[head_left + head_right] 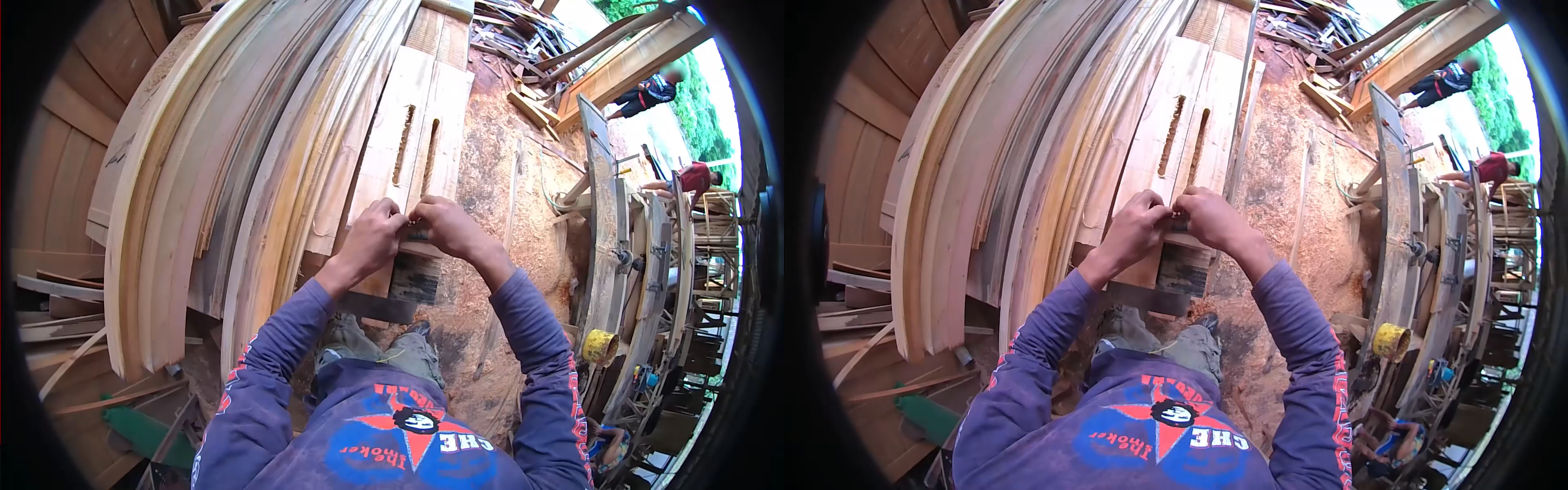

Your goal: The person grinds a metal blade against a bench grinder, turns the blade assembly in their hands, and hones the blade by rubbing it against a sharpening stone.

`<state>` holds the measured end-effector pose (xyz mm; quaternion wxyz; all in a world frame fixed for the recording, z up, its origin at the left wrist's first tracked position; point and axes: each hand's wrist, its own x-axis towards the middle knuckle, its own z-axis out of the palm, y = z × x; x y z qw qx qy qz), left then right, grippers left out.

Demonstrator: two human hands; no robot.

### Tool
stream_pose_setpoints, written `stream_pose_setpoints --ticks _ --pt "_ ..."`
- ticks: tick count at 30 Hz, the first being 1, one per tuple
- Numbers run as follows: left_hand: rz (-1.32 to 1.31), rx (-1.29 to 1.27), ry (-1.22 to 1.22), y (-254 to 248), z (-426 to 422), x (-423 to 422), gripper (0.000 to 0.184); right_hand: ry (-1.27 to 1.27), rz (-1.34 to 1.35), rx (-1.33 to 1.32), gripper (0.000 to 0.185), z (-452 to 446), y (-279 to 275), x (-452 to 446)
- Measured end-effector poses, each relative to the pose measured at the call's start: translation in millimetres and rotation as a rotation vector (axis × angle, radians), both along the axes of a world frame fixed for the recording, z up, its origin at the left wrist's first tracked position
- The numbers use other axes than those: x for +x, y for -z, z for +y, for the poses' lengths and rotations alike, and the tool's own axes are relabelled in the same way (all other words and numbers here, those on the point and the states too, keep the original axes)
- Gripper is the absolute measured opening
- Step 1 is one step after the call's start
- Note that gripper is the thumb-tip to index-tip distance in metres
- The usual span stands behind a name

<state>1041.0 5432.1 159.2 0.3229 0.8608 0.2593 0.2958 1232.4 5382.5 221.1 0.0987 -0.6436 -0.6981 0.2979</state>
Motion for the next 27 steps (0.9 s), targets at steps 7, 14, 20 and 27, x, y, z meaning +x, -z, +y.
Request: stream_pose_setpoints --ticks 7,14,20,27 --pt "-0.028 -0.040 0.053 -6.1 5.3 -6.0 0.017 -0.015 0.014 -0.015 0.030 -2.4 -1.2 1.2" --pt "-0.088 -0.085 0.054 -6.6 4.7 -8.1 0.018 0.151 0.243 0.010 0.036 -5.3 -11.1 11.9" --pt "0.283 -0.047 0.009 -47.8 -36.8 -10.3 0.025 0.455 0.391 0.131 0.032 -43.3 -17.4 28.1" --pt "0.512 -0.010 0.102 -71.0 -52.4 18.7 0.047 1.165 0.881 0.236 0.031 -204.5 35.4 25.8"
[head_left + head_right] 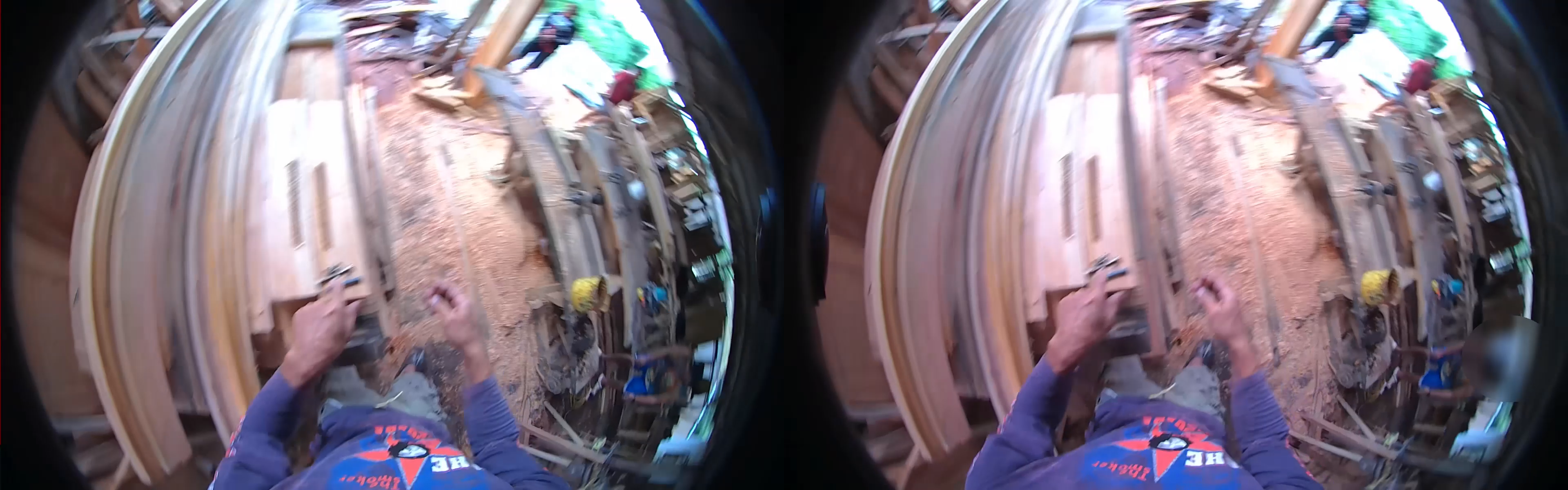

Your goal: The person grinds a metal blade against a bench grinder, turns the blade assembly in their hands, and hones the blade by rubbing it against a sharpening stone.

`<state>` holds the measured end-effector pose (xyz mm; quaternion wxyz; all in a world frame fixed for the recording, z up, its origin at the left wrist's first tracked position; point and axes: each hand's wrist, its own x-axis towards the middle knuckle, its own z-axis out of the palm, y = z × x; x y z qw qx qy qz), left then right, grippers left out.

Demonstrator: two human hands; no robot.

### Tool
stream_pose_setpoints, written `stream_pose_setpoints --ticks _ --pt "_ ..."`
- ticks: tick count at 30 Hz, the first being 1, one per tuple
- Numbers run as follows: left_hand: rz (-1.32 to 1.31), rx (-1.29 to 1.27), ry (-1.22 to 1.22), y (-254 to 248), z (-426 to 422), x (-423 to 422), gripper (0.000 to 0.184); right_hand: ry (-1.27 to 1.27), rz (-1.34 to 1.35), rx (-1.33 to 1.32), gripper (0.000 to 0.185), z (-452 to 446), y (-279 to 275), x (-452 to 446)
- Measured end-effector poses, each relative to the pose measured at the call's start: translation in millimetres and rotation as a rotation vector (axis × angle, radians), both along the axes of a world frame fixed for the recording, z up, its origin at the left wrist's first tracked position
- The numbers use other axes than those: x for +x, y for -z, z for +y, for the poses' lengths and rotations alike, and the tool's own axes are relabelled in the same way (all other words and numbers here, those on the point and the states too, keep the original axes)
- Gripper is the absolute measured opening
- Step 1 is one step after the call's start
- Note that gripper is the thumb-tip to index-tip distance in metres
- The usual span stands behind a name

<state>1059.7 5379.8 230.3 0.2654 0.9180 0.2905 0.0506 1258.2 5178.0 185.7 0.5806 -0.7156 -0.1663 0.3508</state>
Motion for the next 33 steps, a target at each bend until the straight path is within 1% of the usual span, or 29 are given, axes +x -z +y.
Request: stream_pose_setpoints --ticks 1,2,3,4,5,6,7,8,9,10,11,12,13,14,16,17,18,20,21,22,23,24,25,27,30,33 --pt "-0.023 0.039 -0.010 1.7 -4.3 3.4 0.048 0.070 0.024 -0.025 0.029 -23.6 8.5 -1.7" --pt "0.052 0.066 -0.005 -6.5 -9.9 7.6 0.049 0.143 0.053 -0.038 0.026 -47.4 21.1 -5.6" --pt "-0.016 0.106 0.004 -3.3 -16.6 9.5 0.051 0.157 0.002 -0.080 0.024 -77.8 48.8 -4.5" --pt "0.074 0.106 -0.004 -15.4 -26.1 14.0 0.048 0.157 -0.009 -0.079 0.024 -109.0 86.0 -4.3" --pt "0.110 0.170 0.071 -3.9 -32.1 13.9 0.047 0.135 -0.215 -0.153 0.026 -143.3 137.0 -4.8" --pt "0.156 0.184 0.157 -11.2 -42.8 15.5 0.048 0.112 -0.130 -0.151 0.029 -172.8 165.3 -9.2" --pt "0.118 0.219 0.290 -20.6 -55.7 16.8 0.051 0.123 -0.207 -0.343 0.033 -196.6 169.9 -23.7" --pt "0.170 0.152 0.361 -23.8 -71.4 21.9 0.051 0.058 -0.285 -0.500 0.030 -234.5 219.2 -32.0" --pt "0.182 0.113 0.443 -27.2 -88.8 30.5 0.052 0.080 -0.226 -0.543 0.038 -260.3 204.6 -56.8" --pt "0.203 0.070 0.522 -27.2 -108.5 36.4 0.053 -0.066 -0.150 -0.742 0.052 -299.2 241.1 -72.3" --pt "0.152 -0.011 0.609 -4.4 -125.6 44.0 0.055 -0.362 0.035 -0.919 0.056 -338.9 253.9 -89.2" --pt "0.101 -0.095 0.696 25.1 -146.6 58.7 0.057 -0.346 0.031 -0.901 0.056 -360.4 256.5 -78.9" --pt "0.121 -0.215 0.685 55.8 -173.4 69.9 0.057 -0.435 -0.056 -0.885 0.052 -383.5 260.5 -67.5" --pt "0.060 -0.383 0.663 82.4 -205.8 78.6 0.053 -0.518 -0.136 -0.868 0.049 -408.6 268.2 -59.1" --pt "0.090 -0.549 0.425 159.8 -271.3 76.1 0.051 -0.664 -0.262 -0.840 0.042 -472.6 281.5 -61.0" --pt "0.181 -0.370 0.435 256.9 -282.7 55.7 0.049 -0.732 -0.296 -0.818 0.038 -507.3 289.1 -85.6" --pt "0.276 -0.192 0.447 340.3 -298.1 39.2 0.047 -0.783 -0.329 -0.790 0.036 -534.8 296.2 -114.6" --pt "0.401 -0.305 0.359 328.1 -365.0 56.0 0.047 -0.463 -0.241 -0.804 0.037 -595.1 355.6 -138.3" --pt "0.440 -0.387 0.366 318.0 -418.1 90.5 0.047 -0.219 -0.130 -0.851 0.038 -646.7 327.4 -163.2" --pt "0.452 -0.411 0.360 315.4 -444.9 107.4 0.048 -0.087 -0.056 -0.856 0.039 -656.1 308.3 -180.0" --pt "0.458 -0.432 0.383 307.9 -472.3 123.3 0.048 -0.067 -0.012 -0.817 0.046 -677.4 328.9 -199.5" --pt "0.454 -0.449 0.402 303.6 -495.4 137.3 0.048 0.247 0.178 -0.956 0.052 -682.7 332.7 -219.3" --pt "0.450 -0.461 0.419 300.1 -514.0 150.5 0.049 0.440 0.211 -0.883 0.052 -685.4 307.7 -227.9" --pt "0.431 -0.466 0.443 293.8 -542.6 169.0 0.050 0.561 0.353 -0.797 0.049 -698.8 293.5 -225.2" --pt "0.406 -0.461 0.448 289.4 -570.8 202.2 0.051 0.601 0.450 -0.720 0.046 -716.5 285.8 -202.1" --pt "0.321 -0.413 0.387 288.1 -568.6 235.1 0.053 0.605 0.493 -0.655 0.042 -732.7 280.0 -169.0"
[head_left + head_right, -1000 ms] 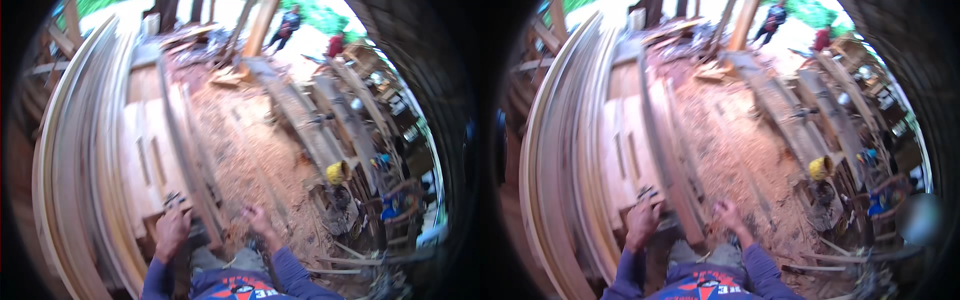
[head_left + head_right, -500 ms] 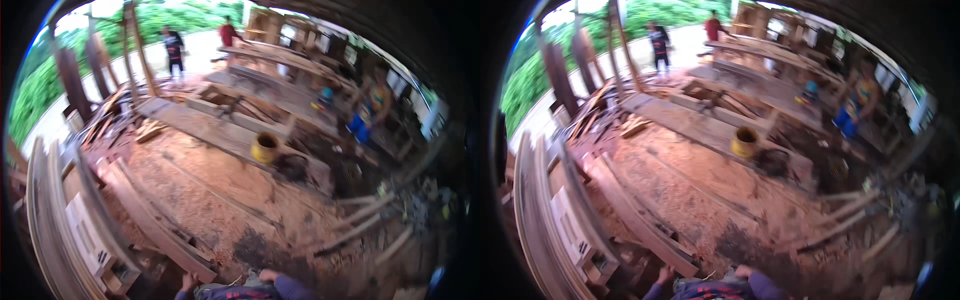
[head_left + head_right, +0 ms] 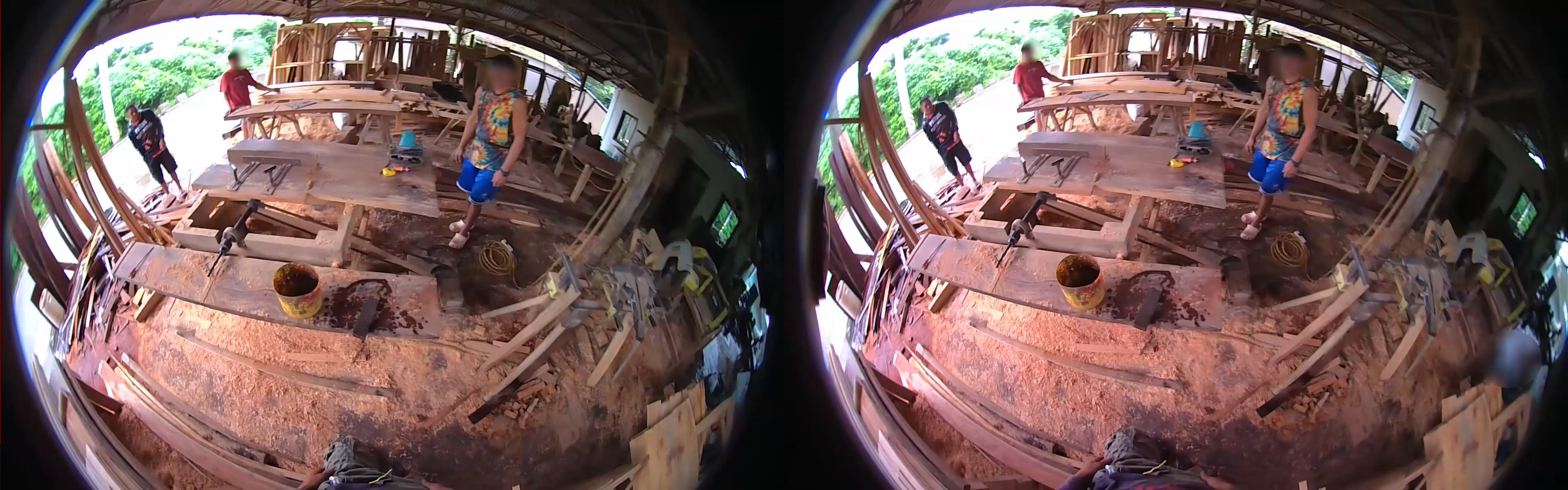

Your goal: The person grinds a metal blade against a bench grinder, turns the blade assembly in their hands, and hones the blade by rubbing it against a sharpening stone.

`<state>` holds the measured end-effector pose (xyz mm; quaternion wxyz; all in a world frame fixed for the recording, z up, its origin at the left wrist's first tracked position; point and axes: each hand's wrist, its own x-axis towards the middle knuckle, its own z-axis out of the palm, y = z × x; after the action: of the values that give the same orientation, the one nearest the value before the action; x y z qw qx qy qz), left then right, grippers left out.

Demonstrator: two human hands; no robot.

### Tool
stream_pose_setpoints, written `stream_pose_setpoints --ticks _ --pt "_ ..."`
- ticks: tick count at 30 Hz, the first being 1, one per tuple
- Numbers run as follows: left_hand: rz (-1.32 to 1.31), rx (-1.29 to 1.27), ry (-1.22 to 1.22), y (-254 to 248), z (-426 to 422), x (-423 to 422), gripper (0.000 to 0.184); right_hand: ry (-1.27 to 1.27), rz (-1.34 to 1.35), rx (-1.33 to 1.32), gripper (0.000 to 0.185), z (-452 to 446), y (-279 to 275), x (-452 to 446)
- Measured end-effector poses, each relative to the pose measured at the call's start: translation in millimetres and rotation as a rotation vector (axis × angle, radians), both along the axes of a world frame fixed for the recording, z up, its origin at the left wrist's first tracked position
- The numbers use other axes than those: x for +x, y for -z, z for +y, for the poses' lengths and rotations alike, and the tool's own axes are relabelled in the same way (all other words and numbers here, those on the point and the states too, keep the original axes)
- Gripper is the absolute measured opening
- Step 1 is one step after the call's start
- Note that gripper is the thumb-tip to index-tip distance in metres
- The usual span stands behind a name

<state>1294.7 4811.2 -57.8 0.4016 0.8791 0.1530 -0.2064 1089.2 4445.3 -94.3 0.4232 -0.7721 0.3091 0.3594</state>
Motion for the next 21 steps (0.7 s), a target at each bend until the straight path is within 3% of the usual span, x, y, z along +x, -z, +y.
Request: stream_pose_setpoints --ticks 5,7,9,10,11,13,17,19,21 --pt "-0.453 0.194 -0.430 -9.4 99.6 17.0 0.056 0.048 0.062 0.210 0.036 -35.9 4.0 61.7" --pt "-0.611 0.387 -0.656 -58.1 136.4 9.0 0.058 -0.878 -0.425 -0.119 0.026 -103.0 104.7 107.6" --pt "-0.554 0.596 -0.901 -136.5 184.8 17.6 0.069 -0.585 -0.143 -0.103 0.025 -68.8 -24.3 207.0" --pt "-0.360 0.671 -0.981 -173.8 210.9 13.2 0.073 -0.820 -0.285 -0.036 0.027 -88.0 -12.6 235.0" --pt "-0.140 0.568 -1.083 -238.8 222.0 13.0 0.075 -1.032 -0.456 0.026 0.029 -105.4 0.0 263.9" --pt "-0.010 0.774 -1.150 -259.7 272.1 -5.4 0.078 -1.493 -0.548 -0.136 0.031 -132.2 30.6 317.6" --pt "0.118 0.830 -1.257 -273.5 345.0 -51.0 0.081 -0.963 -0.182 -0.064 0.032 -89.4 -6.0 384.3" --pt "0.265 0.713 -1.305 -268.8 362.7 -70.1 0.077 -0.902 -0.161 -0.048 0.033 -85.4 -15.7 407.3" --pt "0.309 0.766 -1.292 -267.3 371.2 -77.5 0.069 -0.884 -0.174 -0.028 0.034 -84.5 -23.2 426.2"
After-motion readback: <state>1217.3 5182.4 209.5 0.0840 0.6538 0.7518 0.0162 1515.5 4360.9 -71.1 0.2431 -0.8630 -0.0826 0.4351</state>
